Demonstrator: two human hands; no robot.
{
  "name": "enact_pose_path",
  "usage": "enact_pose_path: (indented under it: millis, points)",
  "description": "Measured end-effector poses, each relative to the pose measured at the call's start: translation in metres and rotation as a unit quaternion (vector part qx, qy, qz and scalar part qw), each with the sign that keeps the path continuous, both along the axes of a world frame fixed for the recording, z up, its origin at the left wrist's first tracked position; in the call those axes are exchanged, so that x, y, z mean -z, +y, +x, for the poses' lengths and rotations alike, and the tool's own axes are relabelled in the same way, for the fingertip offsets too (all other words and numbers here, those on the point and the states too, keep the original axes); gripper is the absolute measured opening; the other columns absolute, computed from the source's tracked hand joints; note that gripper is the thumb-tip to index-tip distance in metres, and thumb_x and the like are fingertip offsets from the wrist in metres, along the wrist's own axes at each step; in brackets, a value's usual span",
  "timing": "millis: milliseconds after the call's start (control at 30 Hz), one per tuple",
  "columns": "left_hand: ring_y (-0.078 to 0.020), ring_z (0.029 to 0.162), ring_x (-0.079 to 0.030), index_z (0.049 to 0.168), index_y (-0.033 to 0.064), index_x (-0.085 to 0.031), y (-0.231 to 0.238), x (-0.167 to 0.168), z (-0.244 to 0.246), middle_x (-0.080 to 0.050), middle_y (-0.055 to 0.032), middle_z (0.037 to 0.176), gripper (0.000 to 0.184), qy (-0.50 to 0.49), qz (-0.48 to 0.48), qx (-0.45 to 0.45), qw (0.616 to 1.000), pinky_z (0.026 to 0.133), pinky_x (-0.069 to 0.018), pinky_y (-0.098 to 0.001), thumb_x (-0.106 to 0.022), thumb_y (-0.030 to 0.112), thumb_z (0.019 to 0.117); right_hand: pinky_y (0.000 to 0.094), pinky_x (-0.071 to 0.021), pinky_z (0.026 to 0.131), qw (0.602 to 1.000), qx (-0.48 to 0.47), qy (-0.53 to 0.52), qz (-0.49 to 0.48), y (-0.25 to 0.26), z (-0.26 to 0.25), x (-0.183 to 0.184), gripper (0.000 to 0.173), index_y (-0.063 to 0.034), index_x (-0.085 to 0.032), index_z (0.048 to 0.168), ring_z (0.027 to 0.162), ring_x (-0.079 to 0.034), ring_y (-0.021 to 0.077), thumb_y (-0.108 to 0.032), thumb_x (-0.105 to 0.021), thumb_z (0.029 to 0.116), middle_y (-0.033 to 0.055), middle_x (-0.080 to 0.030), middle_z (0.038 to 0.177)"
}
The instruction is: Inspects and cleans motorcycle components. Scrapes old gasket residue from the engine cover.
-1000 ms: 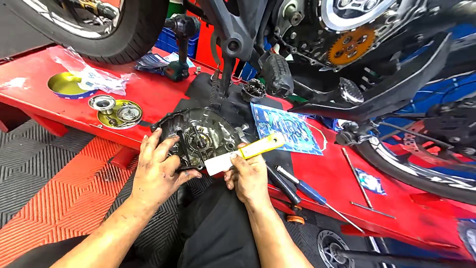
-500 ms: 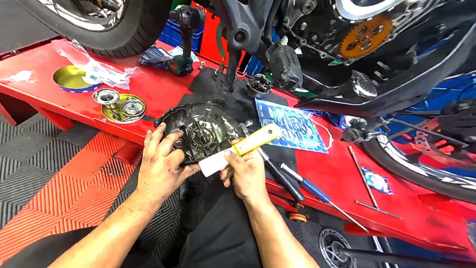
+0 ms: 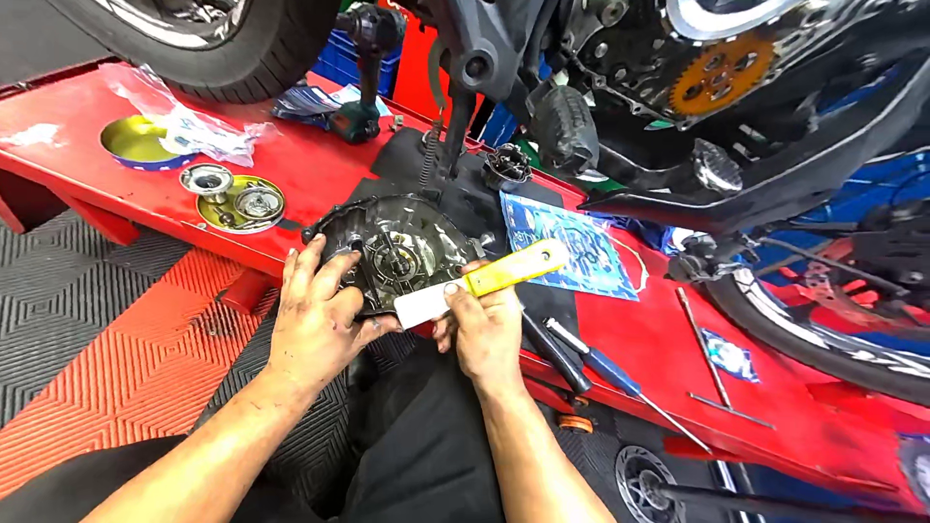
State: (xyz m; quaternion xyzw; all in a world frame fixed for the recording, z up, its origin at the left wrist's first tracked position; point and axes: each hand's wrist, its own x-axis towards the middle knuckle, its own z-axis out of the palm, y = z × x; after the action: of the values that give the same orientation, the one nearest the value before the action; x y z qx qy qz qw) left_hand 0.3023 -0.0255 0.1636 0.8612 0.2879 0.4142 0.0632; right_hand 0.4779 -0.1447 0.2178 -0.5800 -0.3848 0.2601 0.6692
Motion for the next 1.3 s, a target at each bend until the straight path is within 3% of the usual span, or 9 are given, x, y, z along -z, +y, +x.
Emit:
enact_pose_path:
  millis: [67,400,800,933,1033,1133,1300]
  points:
    - [-0.0469,0.145,-0.041,0.065,0.0103,-0.063,0.001,0.0,0.0,-0.064,-0.0165,0.138,0.064,-0.005,0.008,-0.002,1.0,0.122,-0.0254,-0.068,-0.071,0.071,0.0825,0.0303,-0.051,0.036,0.999,0.031,0.017,-0.001,0.003,0.008,0.0,0.023,-0.0087,-0.052,0.127,0.043,-0.06,0.0177,-0.013,-0.057,0.1044,0.012,-0.065,0.067]
    - [-0.0488,0.144,-0.041,0.065,0.009,-0.063,-0.004,0.003,0.001,-0.064,-0.0181,0.136,0.063,-0.008,0.012,-0.007,1.0,0.121,-0.0258,-0.0685,-0.071,0.068,0.084,0.0305,-0.0518,0.036,0.999,0.029,0.003,-0.013,-0.001,-0.003,-0.001,0.023,-0.0082,-0.051,0.127,0.043,-0.06,0.0182,-0.012,-0.055,0.105,0.0122,-0.064,0.066]
    - [-0.0486,0.144,-0.042,0.065,0.0099,-0.063,-0.003,0.0,0.005,-0.065,-0.017,0.135,0.063,-0.007,0.011,-0.023,1.0,0.12,-0.0266,-0.0695,-0.071,0.07,0.0824,0.0293,-0.0511,0.035,0.994,0.044,0.093,0.028,0.0,0.018,0.01,0.017,-0.0114,-0.051,0.124,0.042,-0.06,0.0166,-0.014,-0.052,0.1069,0.0109,-0.066,0.067]
    - [-0.0473,0.146,-0.039,0.066,0.0099,-0.064,-0.007,0.002,0.006,-0.064,-0.0159,0.139,0.058,0.001,-0.004,-0.021,1.0,0.122,-0.0227,-0.0682,-0.071,0.064,0.0854,0.0293,-0.0522,0.037,0.999,-0.009,0.037,-0.001,-0.001,-0.005,0.005,0.023,-0.0093,-0.052,0.128,0.044,-0.061,0.0175,-0.015,-0.056,0.1057,0.013,-0.066,0.069]
    - [-0.048,0.145,-0.04,0.065,0.0101,-0.063,-0.006,0.0,0.006,-0.064,-0.0165,0.138,0.064,0.001,0.003,-0.024,1.0,0.121,-0.025,-0.0687,-0.07,0.071,0.0832,0.0301,-0.0518,0.036,0.998,0.023,0.063,0.008,0.003,0.009,0.005,0.02,-0.0104,-0.053,0.126,0.044,-0.061,0.0176,-0.015,-0.054,0.1065,0.0123,-0.066,0.07]
    - [-0.0474,0.146,-0.04,0.067,0.0102,-0.065,-0.006,0.003,0.005,-0.064,-0.0158,0.138,0.058,0.007,0.0,-0.028,1.0,0.121,-0.0238,-0.0678,-0.07,0.065,0.085,0.0302,-0.0518,0.036,0.999,-0.002,0.051,0.005,0.0,-0.003,0.006,0.021,-0.0101,-0.051,0.127,0.043,-0.061,0.0176,-0.013,-0.054,0.1061,0.0124,-0.066,0.068]
    - [-0.0475,0.145,-0.04,0.066,0.0103,-0.064,-0.004,0.0,0.007,-0.064,-0.0162,0.138,0.063,-0.005,0.006,-0.027,1.0,0.121,-0.0248,-0.0686,-0.07,0.071,0.0834,0.0312,-0.0522,0.036,0.999,0.019,0.047,-0.002,0.004,0.005,0.004,0.021,-0.0101,-0.051,0.127,0.044,-0.061,0.0186,-0.015,-0.054,0.1064,0.013,-0.066,0.069]
